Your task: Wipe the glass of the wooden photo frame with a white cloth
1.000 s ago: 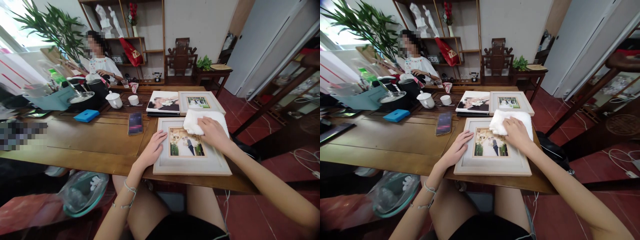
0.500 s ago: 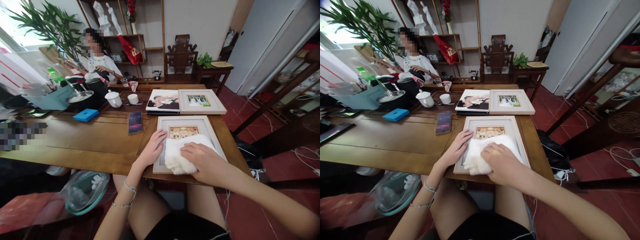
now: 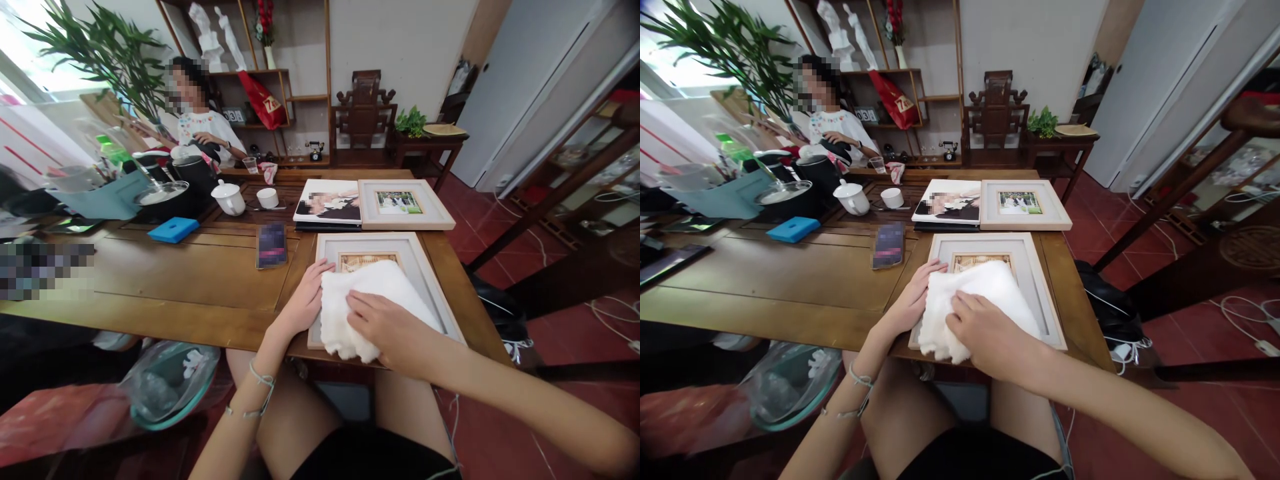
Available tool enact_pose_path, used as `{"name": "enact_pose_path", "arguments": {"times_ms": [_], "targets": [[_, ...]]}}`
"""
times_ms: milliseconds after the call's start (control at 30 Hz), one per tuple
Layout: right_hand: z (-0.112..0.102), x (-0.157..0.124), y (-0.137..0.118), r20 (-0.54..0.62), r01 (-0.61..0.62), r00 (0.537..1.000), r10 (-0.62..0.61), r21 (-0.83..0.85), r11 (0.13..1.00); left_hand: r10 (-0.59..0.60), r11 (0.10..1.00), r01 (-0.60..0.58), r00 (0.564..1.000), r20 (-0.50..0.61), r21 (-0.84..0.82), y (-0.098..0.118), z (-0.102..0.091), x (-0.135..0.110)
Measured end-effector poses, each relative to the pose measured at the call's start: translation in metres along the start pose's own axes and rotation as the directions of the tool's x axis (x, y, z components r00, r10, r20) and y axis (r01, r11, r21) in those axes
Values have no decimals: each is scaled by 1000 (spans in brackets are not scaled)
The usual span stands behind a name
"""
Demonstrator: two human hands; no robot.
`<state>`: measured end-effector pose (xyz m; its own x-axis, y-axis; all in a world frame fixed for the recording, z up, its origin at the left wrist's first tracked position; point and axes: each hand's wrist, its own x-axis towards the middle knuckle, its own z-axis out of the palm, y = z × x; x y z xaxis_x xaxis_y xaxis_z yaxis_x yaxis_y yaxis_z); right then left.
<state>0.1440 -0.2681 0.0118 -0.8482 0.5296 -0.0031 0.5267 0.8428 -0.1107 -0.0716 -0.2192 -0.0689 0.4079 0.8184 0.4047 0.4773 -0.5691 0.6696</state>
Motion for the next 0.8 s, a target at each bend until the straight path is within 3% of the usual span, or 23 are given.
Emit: {"name": "enact_pose_path", "arguments": {"times_ms": [100,200,333,433,533,667,800], "targets": [[-5,-19,16,-16,25,1000,-24,130,991,1,1000,-1,1000,-13,2,-2,1,-1],[-1,-27,53,-70,-22,997,33,147,989,-15,1000,15,1000,-21,9,-2,2,-2],[10,-18,107,-130,-201,970,204,40,979,-30,999,30,999,-12,10,0,1,-1],[11,1,127,-161,-279,949,272,-25,960,-49,999,49,999,-9,13,3,1,-1],[10,26,119,-189,-295,940,282,-44,954,-86,996,87,994,-61,16,5,2,-2],[15,54,85,-173,-233,958,228,-12,972,-101,995,105,965,-241,0,1,8,-3],[17,41,55,-91,-97,990,105,82,992,-220,972,176,915,-339,-156,-10,15,-4]]}}
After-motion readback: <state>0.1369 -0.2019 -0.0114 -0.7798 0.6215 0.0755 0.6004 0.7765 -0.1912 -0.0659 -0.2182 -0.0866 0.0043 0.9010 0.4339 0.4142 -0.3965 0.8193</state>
